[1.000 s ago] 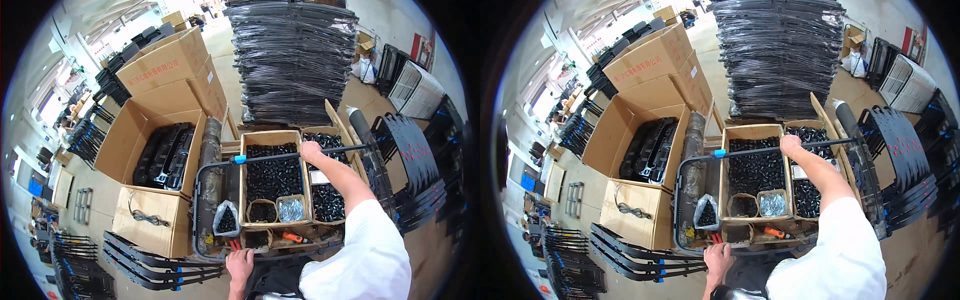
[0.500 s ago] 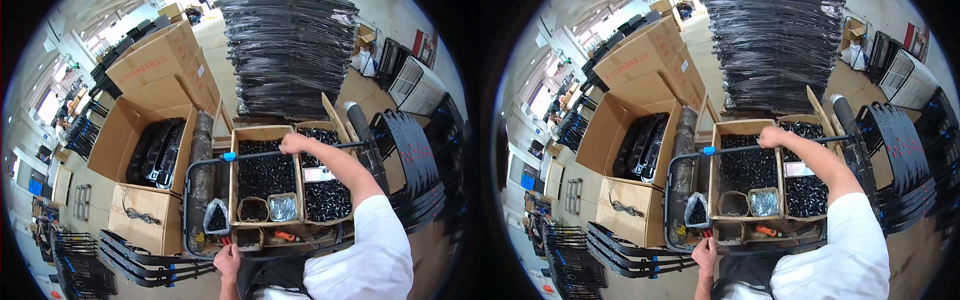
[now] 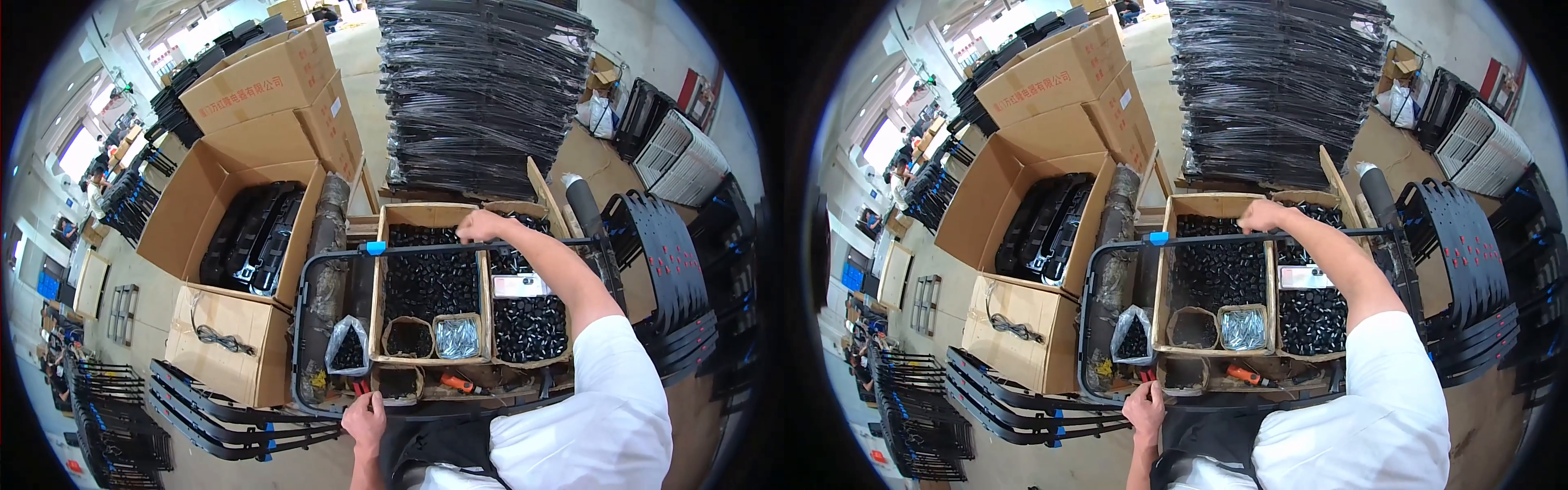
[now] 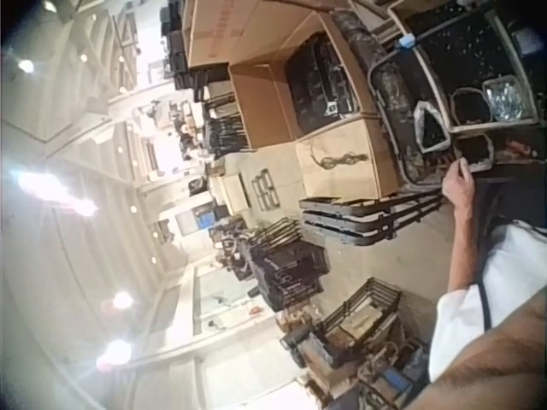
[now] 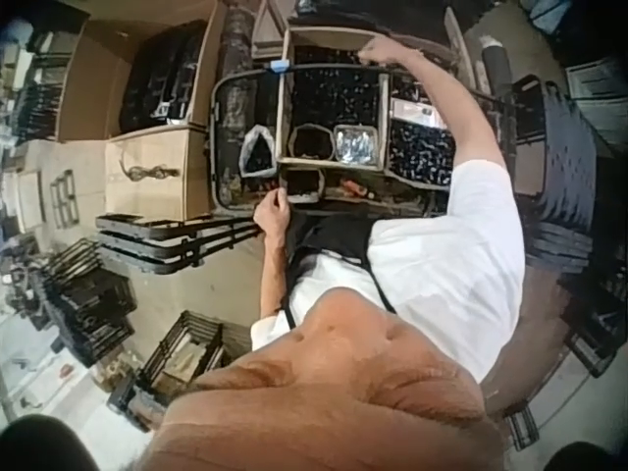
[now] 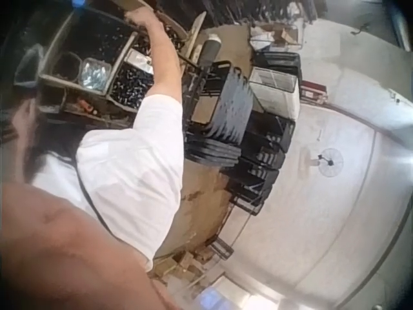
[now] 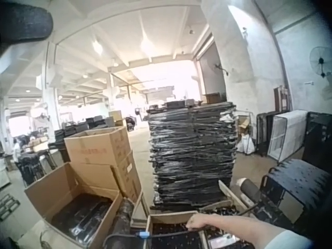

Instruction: Assemble components and wire attachments onto a metal frame using power tools and small parts.

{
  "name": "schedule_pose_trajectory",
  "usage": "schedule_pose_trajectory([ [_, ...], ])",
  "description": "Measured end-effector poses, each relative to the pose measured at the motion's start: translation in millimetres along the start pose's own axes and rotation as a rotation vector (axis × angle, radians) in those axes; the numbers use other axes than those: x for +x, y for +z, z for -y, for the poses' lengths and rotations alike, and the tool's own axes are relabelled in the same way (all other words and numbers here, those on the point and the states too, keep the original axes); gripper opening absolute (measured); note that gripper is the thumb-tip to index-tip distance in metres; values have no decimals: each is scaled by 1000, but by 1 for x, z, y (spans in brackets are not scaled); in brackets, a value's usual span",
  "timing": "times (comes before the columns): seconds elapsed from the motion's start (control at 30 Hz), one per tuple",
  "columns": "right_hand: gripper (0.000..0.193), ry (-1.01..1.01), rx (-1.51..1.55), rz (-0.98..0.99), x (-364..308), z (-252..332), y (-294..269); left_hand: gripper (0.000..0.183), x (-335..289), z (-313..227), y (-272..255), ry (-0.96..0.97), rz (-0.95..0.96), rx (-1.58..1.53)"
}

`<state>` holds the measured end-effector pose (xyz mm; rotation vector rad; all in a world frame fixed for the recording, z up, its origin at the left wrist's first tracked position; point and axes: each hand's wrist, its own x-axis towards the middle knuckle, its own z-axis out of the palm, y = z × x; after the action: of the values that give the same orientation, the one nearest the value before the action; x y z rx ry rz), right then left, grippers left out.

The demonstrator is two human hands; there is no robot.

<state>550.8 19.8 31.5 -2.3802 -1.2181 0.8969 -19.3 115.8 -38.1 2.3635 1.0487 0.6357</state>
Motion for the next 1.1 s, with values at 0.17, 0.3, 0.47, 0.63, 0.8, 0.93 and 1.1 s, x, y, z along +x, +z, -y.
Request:
schedule_pose_trajectory([
  [0.17,51,197,-750,-321,-1,21,5,20,-3,7,-1,10,-1,20],
  [0.3,48,76,-57,42,-5,8,0,21,-3,2,0,9,16,7],
  [0.47,40,192,-556,-196,-4,24,6,20,-7,10,-3,31,-14,23],
  [0.63,34,84,-987,-633,-3,-11,19,19,-5,6,1,29,20,-1],
  [0.8,38,118,-41,-115,4,3,1,19,-5,6,0,14,15,8],
  [0.93,48,260,-721,-493,-2,-11,9,19,-2,2,0,41,5,-2],
  [1.1,61,177,-700,-490,-10,5,12,19,-5,6,1,42,-7,17],
])
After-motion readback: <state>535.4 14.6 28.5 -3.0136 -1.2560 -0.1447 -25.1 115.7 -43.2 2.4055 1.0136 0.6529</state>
